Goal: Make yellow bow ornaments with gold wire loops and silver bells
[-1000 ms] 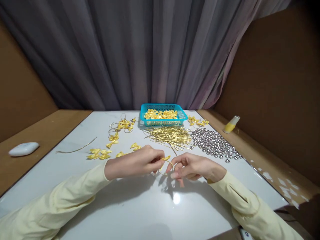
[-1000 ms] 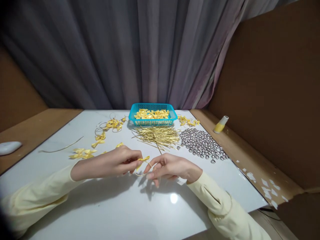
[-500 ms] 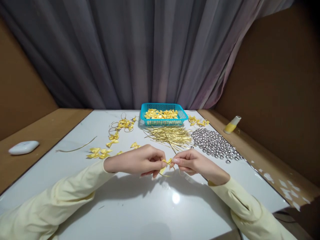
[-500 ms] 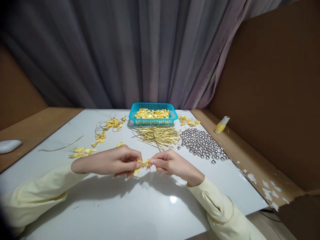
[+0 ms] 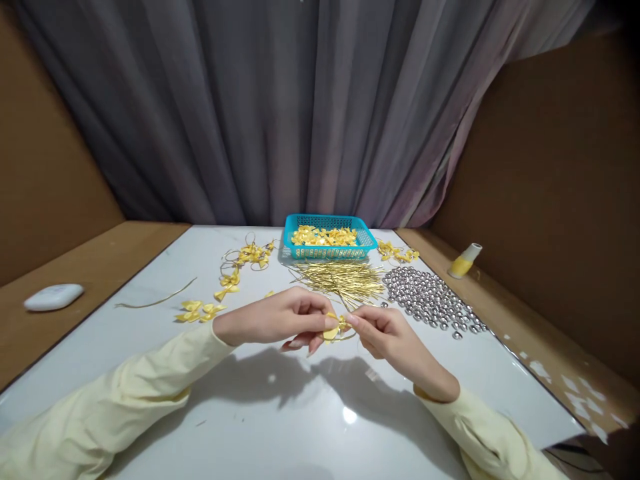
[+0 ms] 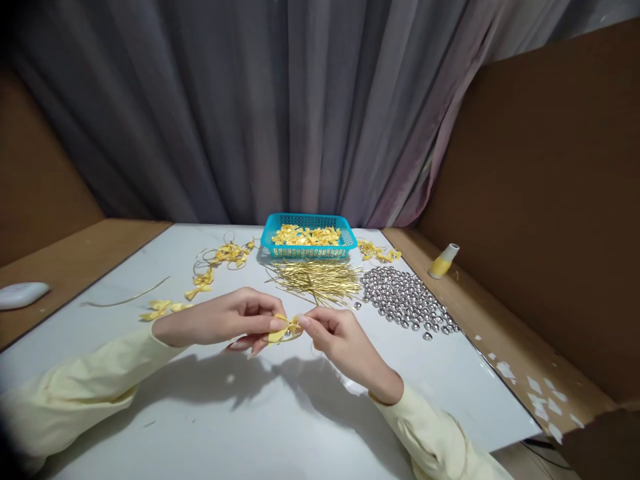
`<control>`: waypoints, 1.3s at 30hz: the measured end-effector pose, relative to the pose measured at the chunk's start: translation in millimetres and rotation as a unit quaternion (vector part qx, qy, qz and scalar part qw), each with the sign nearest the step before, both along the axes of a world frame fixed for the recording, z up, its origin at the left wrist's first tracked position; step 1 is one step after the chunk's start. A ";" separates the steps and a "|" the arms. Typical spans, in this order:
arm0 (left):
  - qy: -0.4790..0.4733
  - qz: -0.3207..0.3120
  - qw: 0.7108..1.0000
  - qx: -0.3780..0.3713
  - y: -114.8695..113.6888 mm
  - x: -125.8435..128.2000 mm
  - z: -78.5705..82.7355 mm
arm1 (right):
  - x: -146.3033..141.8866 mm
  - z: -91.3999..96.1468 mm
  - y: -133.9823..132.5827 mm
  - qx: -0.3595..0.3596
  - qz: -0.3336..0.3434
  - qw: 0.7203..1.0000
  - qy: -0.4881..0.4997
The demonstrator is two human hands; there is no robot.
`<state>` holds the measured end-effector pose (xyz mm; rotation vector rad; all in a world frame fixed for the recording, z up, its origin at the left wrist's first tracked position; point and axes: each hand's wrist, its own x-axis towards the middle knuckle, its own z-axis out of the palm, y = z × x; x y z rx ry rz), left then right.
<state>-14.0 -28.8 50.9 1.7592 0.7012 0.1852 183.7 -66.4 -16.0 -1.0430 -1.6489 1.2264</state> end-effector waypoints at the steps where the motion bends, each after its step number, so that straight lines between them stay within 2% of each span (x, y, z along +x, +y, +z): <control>1: -0.010 0.006 1.000 -0.004 0.1 -0.1 -0.5 | -0.9 0.0 -1.6 0.023 -0.010 1.000 -0.006; 5: -0.038 0.011 0.999 -0.008 0.5 -0.7 -2.7 | -4.0 1.4 -7.1 0.123 -0.055 0.989 -0.056; 9: -0.031 -0.019 0.999 0.008 -0.3 -0.5 -2.5 | -5.8 3.0 -9.7 0.205 -0.083 0.971 -0.096; 13: -0.039 -0.032 0.998 0.031 -2.6 0.6 -1.7 | -6.8 4.0 -13.9 0.244 -0.092 0.957 -0.127; 16: -0.062 -0.017 0.997 0.046 -5.1 1.9 -3.7 | -7.5 3.9 -18.2 0.269 -0.105 0.947 -0.139; 18: -0.066 -0.002 0.995 0.076 -7.4 3.1 -5.8 | -7.7 2.9 -20.2 0.286 -0.111 0.941 -0.143; 21: -0.065 0.009 0.981 0.185 -11.0 5.1 -8.6 | -7.5 0.9 -21.6 0.305 -0.112 0.935 -0.143; 24: -0.072 0.012 0.953 0.295 -13.6 6.7 -10.5 | -7.0 -0.4 -21.9 0.306 -0.099 0.937 -0.138; 27: -0.067 0.015 0.935 0.349 -14.9 7.2 -12.3 | -6.5 -0.1 -21.4 0.292 -0.086 0.944 -0.129; 35: -0.072 0.000 0.906 0.418 -15.5 7.5 -19.3 | -6.2 6.0 -19.2 0.221 -0.039 0.966 -0.129; 39: -0.069 0.007 0.905 0.420 -15.5 6.9 -20.3 | -0.7 9.0 -17.0 0.183 -0.009 0.976 -0.113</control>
